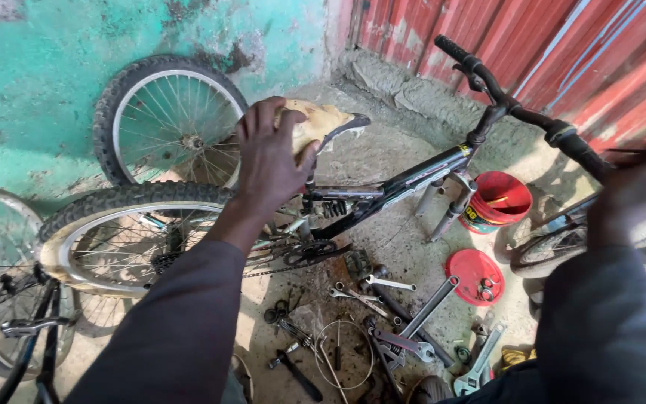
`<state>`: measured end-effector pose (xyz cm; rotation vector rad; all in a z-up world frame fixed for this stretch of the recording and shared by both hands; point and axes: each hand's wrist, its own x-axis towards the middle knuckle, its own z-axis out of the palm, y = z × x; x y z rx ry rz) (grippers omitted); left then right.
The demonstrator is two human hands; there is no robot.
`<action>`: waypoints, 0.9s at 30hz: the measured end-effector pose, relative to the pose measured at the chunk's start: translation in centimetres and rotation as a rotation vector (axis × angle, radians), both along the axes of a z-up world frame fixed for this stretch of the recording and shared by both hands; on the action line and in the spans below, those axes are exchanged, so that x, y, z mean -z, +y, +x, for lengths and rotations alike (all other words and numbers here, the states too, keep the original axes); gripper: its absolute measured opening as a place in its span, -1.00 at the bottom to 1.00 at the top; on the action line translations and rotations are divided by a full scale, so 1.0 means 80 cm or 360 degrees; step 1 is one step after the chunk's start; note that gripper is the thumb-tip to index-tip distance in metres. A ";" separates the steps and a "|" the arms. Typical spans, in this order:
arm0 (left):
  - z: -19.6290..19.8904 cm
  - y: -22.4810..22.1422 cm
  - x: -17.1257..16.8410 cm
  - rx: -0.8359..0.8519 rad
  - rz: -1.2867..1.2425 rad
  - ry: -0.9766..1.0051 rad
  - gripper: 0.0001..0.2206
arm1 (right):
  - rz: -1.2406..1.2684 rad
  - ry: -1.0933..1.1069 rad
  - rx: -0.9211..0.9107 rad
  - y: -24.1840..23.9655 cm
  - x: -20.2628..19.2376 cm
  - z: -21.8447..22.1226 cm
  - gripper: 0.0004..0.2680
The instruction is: A person is performing maintenance on a bicycle, specifically threading a cable through the frame and adjusting the chain and derailleur.
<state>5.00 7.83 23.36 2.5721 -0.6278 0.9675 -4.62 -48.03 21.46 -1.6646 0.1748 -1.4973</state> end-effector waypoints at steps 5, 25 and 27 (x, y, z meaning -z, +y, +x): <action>-0.005 0.009 -0.003 0.0151 -0.0199 -0.0023 -0.66 | -0.0083 0.1075 -0.0882 0.163 0.027 0.001 -0.88; -0.007 0.033 0.004 0.0353 -0.0239 0.0022 -0.57 | -0.1174 0.2967 -0.1269 0.245 0.055 -0.030 -0.82; -0.011 0.034 0.001 0.0381 -0.0245 0.0098 -0.55 | -0.0893 0.2952 -0.1332 0.244 0.067 -0.026 -0.81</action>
